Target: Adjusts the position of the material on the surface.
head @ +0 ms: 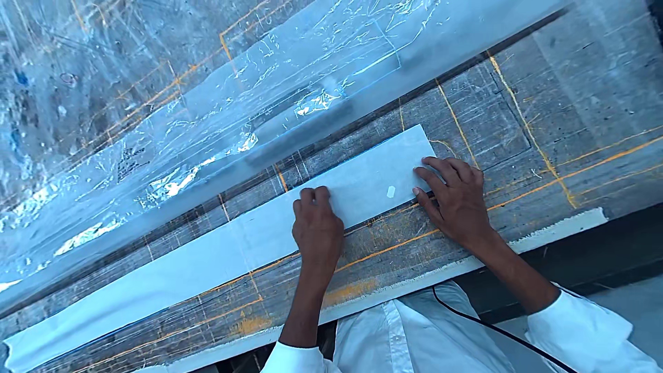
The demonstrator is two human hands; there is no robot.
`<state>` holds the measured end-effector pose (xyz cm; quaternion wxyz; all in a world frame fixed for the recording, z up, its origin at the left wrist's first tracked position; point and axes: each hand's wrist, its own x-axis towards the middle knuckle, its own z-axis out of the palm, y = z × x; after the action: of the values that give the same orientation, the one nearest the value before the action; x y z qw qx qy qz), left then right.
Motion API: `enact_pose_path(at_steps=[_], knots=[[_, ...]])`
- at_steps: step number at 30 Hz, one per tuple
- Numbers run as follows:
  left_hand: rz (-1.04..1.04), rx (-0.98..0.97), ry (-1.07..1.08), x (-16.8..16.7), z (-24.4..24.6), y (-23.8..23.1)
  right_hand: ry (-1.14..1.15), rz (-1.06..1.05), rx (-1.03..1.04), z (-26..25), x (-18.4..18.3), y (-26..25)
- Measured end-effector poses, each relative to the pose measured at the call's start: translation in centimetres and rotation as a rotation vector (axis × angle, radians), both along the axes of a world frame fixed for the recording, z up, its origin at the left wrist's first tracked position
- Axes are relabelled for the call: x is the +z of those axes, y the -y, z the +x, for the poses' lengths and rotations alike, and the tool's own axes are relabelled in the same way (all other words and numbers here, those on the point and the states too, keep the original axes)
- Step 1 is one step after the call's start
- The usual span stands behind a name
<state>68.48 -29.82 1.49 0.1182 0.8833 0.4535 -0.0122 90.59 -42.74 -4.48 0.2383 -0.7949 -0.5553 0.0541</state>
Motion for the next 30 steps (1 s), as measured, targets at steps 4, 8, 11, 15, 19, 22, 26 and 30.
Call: enact_pose_path(at_steps=[4, 8, 11, 15, 19, 22, 26, 30], knots=[[-0.144, -0.082, 0.058, 1.6, 5.1, 0.2, -0.013, 0.002, 0.001, 0.0, 0.1, 0.0], [-0.116, -0.106, 0.032, -0.6, 6.8, -1.1, -0.045, 0.012, 0.003, 0.2, 0.1, 0.1], [-0.089, 0.102, 0.005, -0.1, 2.6, -2.9, -0.046, 0.019, -0.002, 0.2, 0.1, -0.1], [-0.059, -0.054, 0.056, 0.6, -0.1, -0.4, -0.062, 0.007, -0.009, 0.2, 0.2, -0.1], [-0.033, 0.185, 0.001, -0.3, -3.9, -2.8, -0.076, 0.001, -0.009, 0.1, 0.1, 0.0], [0.012, 0.225, -0.005, 0.2, -5.3, -2.9, -0.069, -0.012, -0.012, 0.1, 0.2, 0.2], [-0.021, 0.227, -0.035, -0.2, -6.8, -2.3, -0.071, -0.001, -0.02, 0.1, 0.1, 0.0], [0.011, 0.271, -0.008, -0.2, -7.1, -3.2, -0.06, -0.005, -0.023, 0.1, 0.2, 0.1]])
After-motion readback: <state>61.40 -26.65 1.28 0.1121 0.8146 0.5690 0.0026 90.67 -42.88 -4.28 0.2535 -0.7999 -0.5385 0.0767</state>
